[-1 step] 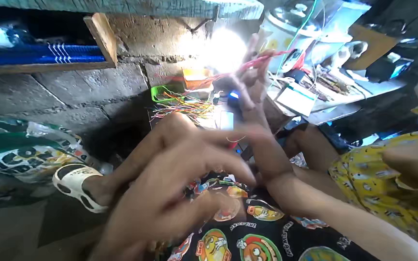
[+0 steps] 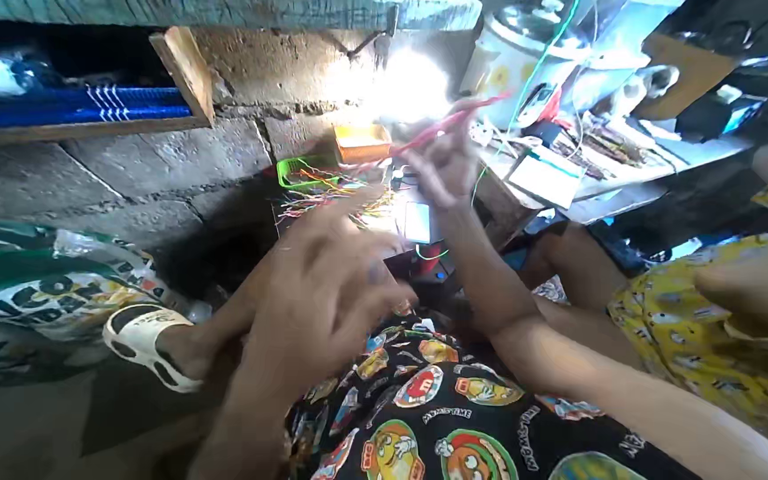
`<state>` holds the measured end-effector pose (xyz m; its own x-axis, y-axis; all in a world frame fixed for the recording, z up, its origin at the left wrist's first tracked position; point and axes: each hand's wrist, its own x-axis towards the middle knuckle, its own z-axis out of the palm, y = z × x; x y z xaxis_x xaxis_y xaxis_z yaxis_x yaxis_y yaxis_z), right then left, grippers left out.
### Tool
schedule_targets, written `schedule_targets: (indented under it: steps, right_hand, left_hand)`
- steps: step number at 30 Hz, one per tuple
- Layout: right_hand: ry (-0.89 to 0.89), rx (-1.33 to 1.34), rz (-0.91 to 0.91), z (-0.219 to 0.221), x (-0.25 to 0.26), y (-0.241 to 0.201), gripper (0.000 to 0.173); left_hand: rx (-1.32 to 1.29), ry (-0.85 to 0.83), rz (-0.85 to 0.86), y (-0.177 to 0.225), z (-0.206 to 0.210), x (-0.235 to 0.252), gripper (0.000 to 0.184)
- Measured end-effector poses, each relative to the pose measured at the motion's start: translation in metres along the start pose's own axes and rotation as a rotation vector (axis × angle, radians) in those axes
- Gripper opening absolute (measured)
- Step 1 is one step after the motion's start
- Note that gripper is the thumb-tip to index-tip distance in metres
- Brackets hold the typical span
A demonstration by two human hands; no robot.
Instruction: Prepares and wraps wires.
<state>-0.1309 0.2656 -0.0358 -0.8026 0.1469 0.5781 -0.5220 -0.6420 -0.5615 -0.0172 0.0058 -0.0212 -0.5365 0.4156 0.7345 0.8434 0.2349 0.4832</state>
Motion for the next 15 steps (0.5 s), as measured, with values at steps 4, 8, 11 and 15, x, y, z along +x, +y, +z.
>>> schedule_targets:
  steps: [4, 8, 11, 15]
  right_hand:
    - [-0.045, 0.257, 0.514, 0.04, -0.047, 0.061, 0.028]
    - [-0.043, 0.486, 0.664, 0.052, -0.057, 0.114, 0.024]
    - [0.018, 0.474, 0.626, 0.048, -0.045, 0.12, 0.02]
    - [0.211, 0.309, 0.564, 0.04, -0.034, 0.098, 0.021]
  left_hand:
    - [0.298, 0.022, -0.441, -0.073, 0.046, -0.045, 0.073]
    - [-0.088, 0.114, -0.741, -0.081, 0.059, -0.089, 0.038]
    - [-0.238, 0.175, -0.751, -0.087, 0.052, -0.105, 0.033]
    - [-0.181, 0.185, -0.715, -0.094, 0.035, -0.104, 0.032]
